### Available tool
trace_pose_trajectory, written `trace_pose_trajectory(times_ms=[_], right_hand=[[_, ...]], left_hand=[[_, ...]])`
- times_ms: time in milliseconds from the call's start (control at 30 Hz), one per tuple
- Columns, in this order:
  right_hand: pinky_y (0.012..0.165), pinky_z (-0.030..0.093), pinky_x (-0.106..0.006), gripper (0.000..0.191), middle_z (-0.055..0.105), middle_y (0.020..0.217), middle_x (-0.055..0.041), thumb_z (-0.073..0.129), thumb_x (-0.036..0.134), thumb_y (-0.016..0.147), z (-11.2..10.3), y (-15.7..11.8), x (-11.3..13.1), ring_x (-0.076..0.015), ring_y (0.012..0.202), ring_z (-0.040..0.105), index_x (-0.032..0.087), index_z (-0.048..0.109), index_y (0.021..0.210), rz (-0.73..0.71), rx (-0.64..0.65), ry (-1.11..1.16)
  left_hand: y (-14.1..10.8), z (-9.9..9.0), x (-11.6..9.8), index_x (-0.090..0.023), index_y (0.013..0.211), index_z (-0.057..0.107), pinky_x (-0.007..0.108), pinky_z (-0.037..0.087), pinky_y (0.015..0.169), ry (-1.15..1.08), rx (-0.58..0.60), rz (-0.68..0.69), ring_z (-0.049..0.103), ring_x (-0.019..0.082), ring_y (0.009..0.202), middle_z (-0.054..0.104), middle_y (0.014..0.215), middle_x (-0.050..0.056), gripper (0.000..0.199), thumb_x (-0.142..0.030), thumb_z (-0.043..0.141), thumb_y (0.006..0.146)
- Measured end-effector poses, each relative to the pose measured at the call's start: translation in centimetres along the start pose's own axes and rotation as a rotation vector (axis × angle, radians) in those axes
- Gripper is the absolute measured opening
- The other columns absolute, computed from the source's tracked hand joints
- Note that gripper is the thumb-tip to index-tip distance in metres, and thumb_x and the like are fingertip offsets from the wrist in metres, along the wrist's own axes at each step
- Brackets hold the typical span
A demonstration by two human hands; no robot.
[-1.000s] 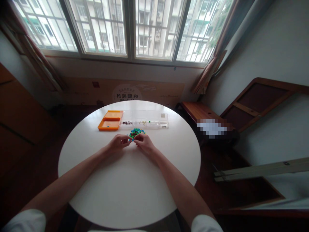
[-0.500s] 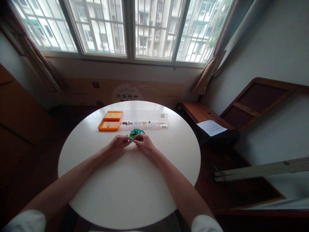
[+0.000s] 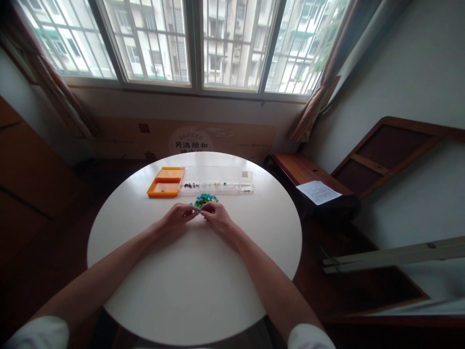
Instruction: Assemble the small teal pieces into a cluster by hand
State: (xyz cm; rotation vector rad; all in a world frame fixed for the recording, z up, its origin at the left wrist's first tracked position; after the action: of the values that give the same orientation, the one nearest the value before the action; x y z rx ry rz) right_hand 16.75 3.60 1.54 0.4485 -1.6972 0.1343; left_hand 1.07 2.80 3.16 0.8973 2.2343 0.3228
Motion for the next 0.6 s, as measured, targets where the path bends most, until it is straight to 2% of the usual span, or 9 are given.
trace_pose_trajectory(times_ms=[600], right_hand=[[0.049,0.045,-0.023,0.023,0.060,0.063,-0.0008,0.066,0.034,0.069,0.01,-0.12,0.25,-0.0106,0.052,0.054,0.014,0.064,0.081,0.007,0.003,0.003]], left_hand=[[0.05,0.11,0.17,-0.014,0.087,0.071,0.014,0.028,0.046,-0.002,0.003,-0.017,0.037,0.004,0.045,0.047,0.049,-0.004,0.027,-0.034,0.053,0.082]])
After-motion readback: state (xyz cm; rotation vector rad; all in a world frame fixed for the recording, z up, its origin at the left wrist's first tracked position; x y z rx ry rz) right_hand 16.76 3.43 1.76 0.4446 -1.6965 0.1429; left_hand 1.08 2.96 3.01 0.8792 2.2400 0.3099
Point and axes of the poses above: each hand's wrist, its own y-axis towards the middle knuckle, its own z-axis out of the palm, x = y × z, the point moved 4 cm from there along y, towards the middle knuckle
